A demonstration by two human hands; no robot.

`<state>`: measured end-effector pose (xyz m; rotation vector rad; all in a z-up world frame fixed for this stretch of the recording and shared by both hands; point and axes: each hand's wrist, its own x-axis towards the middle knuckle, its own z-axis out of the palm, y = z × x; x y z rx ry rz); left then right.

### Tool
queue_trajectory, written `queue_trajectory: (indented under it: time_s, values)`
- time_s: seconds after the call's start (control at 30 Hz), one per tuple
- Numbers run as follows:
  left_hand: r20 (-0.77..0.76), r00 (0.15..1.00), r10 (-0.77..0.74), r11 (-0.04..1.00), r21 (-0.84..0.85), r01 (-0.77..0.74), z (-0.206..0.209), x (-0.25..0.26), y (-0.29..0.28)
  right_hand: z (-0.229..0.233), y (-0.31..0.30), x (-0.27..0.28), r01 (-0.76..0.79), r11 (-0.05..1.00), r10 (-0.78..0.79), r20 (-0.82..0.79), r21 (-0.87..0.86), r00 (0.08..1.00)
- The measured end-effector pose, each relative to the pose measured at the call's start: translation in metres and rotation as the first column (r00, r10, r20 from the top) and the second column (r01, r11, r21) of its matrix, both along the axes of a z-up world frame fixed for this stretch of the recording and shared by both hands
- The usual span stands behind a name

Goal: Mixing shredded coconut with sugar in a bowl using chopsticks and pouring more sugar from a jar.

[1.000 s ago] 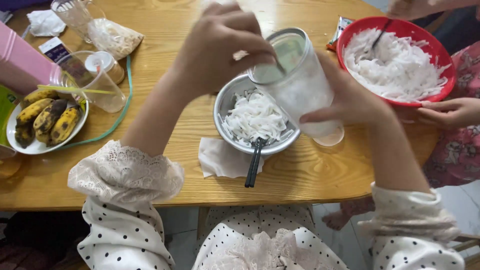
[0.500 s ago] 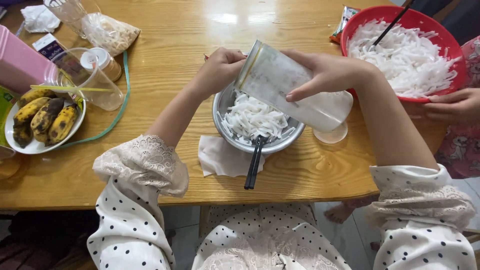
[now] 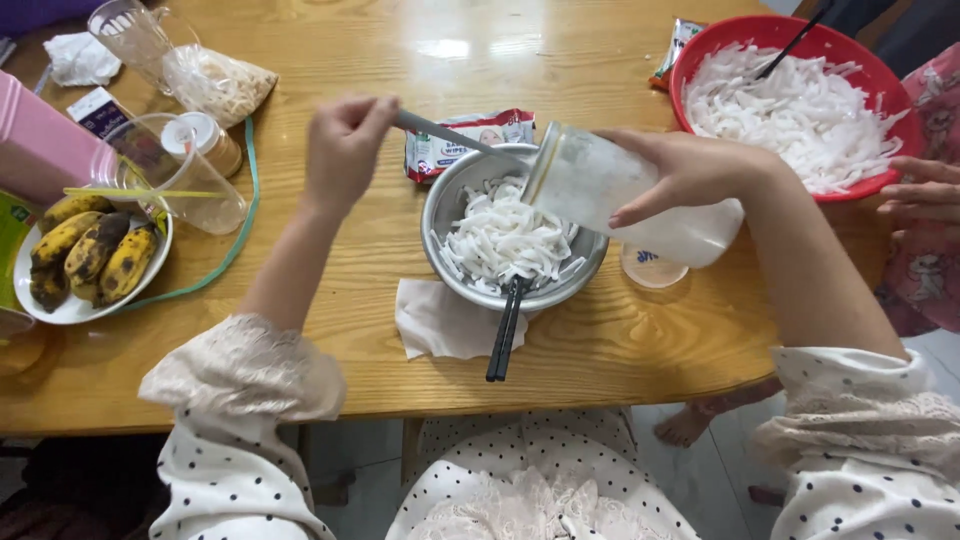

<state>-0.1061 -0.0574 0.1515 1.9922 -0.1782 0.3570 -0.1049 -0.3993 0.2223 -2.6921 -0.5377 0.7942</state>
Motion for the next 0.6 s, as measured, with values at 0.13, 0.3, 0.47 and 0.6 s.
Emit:
queue_trajectory:
  time_s: [0.13, 0.3, 0.47, 0.6]
  values:
    - [0.433, 0.901, 0.019, 0.963, 0.235, -0.133, -0.003, -0.028, 0.020, 0.000, -0.006, -0.003, 0.059, 0.995, -0.061, -0.029, -0.077, 0.998]
    - [0.715, 0.665, -0.217, 0.844, 0.480, -0.241, -0.009, -0.048, 0.019, -0.002, -0.005, 0.001, 0.055, 0.994, -0.057, -0.017, -0.091, 0.998]
    - [0.614, 0.783, -0.104, 0.951, 0.292, -0.103, -0.034, -0.029, 0.016, -0.039, -0.024, 0.028, -0.229, 0.967, 0.212, 0.146, 0.114, 0.966]
    - [0.450, 0.857, -0.251, 0.960, 0.229, 0.160, -0.074, -0.014, -0.018, -0.074, -0.022, 0.041, -0.258, 0.934, 0.217, 0.181, 0.248, 0.959]
